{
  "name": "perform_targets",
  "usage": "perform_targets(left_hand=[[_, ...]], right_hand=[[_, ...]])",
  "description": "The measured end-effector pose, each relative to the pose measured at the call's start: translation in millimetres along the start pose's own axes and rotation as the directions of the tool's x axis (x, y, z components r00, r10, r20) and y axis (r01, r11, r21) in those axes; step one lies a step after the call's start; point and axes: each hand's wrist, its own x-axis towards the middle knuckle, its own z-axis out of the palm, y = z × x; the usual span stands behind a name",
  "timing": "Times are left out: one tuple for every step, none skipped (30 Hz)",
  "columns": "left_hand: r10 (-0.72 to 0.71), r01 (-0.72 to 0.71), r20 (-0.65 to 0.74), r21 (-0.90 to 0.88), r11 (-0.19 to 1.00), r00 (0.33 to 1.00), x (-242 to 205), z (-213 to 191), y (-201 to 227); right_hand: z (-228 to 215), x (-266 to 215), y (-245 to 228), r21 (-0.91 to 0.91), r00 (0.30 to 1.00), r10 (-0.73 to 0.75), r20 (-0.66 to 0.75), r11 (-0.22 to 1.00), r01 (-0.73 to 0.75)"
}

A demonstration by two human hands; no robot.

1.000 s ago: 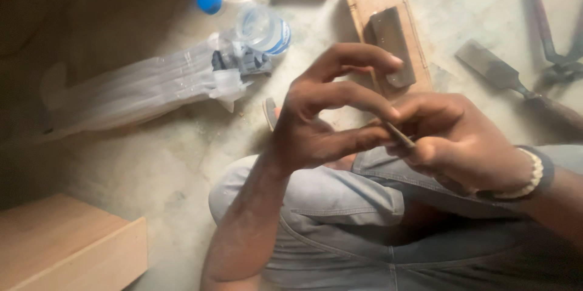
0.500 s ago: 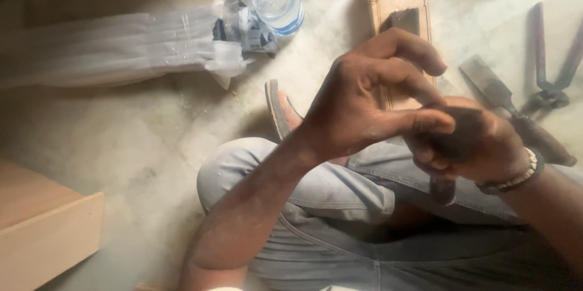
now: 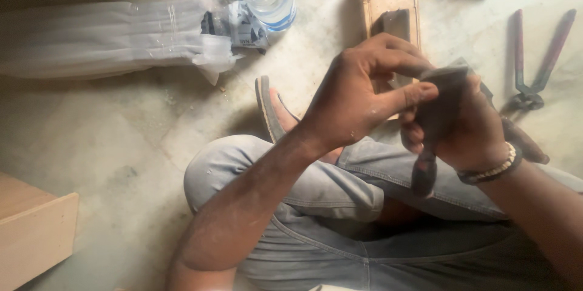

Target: The person sits on the floor and sharpens a chisel on a sharpening stone mounted on a wooden block. They repeatedly rub the blade against the stone, periodically inspecting the edge and applying water from a bottle to the stone to lubricate the surface.

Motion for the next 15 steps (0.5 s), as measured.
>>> perform_targets(left_hand=[[0.054, -0.054, 0.004, 0.053, 0.997, 0.999, 0.2, -1.1, -2.8], [0.109, -0.110, 0.014, 0.108, 0.988, 0.994, 1.5, -3.8, -5.1], [0.162, -0.164, 0.027, 0.161, 0.973, 0.986, 3.1, -6.0, -7.3], [0.161, -0.166, 0.042, 0.149, 0.975, 0.986, 4.4, -9.0, -9.1], [0.160, -0.166, 0.056, 0.137, 0.976, 0.986, 5.6, -12.7, -10.5], [0.158, -0.167, 0.073, 0.126, 0.978, 0.985, 6.5, -15.2, -12.1], [0.145, -0.154, 0.074, 0.136, 0.979, 0.987, 6.6, -15.9, -14.5], [0.130, -0.140, 0.078, 0.145, 0.979, 0.988, 6.5, -16.2, -17.6], [0.115, -0.127, 0.081, 0.155, 0.980, 0.990, 7.0, -16.0, -21.6], [0.081, -0.089, 0.097, 0.077, 0.993, 0.992, 8.1, -14.9, -26.3], [0.047, -0.047, 0.115, -0.001, 0.999, 0.992, 9.4, -13.6, -31.3], [0.015, -0.004, 0.136, -0.078, 0.997, 0.991, 10.9, -11.9, -36.4], [0.004, 0.011, 0.132, -0.113, 0.994, 0.991, 11.2, -10.2, -40.9], [-0.005, 0.024, 0.127, -0.147, 0.989, 0.992, 10.6, -8.3, -44.7], [-0.015, 0.037, 0.122, -0.180, 0.983, 0.992, 10.2, -6.0, -48.2]], right_hand=[[5.6, 0.8, -0.1, -0.107, 0.993, -0.026, -0.114, 0.994, 0.013], [12.0, 2.1, -0.3, -0.212, 0.973, -0.065, -0.222, 0.977, 0.017], [19.3, 3.5, -0.9, -0.315, 0.940, -0.113, -0.323, 0.949, 0.006], [27.6, 3.8, -0.8, -0.428, 0.956, -0.226, -0.187, 0.895, 0.128], [36.6, 2.6, -0.9, -0.517, 0.947, -0.320, -0.037, 0.817, 0.256], [45.8, 1.0, -0.8, -0.580, 0.911, -0.395, 0.120, 0.717, 0.387], [54.4, -1.5, -0.5, -0.678, 0.880, -0.463, 0.102, 0.615, 0.402], [62.2, -5.2, 0.5, -0.766, 0.842, -0.532, 0.092, 0.503, 0.401], [67.2, -6.3, -0.6, -0.836, 0.815, -0.574, 0.086, 0.403, 0.372], [70.8, -8.3, -1.7, -0.896, 0.785, -0.614, 0.079, 0.301, 0.325], [71.9, -8.7, -4.5, -0.941, 0.773, -0.631, 0.069, 0.216, 0.260], [71.5, -9.0, -7.1, -0.974, 0.759, -0.649, 0.060, 0.129, 0.188], [69.8, -8.1, -8.9, -0.966, 0.752, -0.655, 0.071, 0.142, 0.215], [66.8, -6.1, -10.7, -0.958, 0.745, -0.662, 0.084, 0.153, 0.244], [63.3, -4.2, -11.8, -0.948, 0.738, -0.668, 0.097, 0.164, 0.273]])
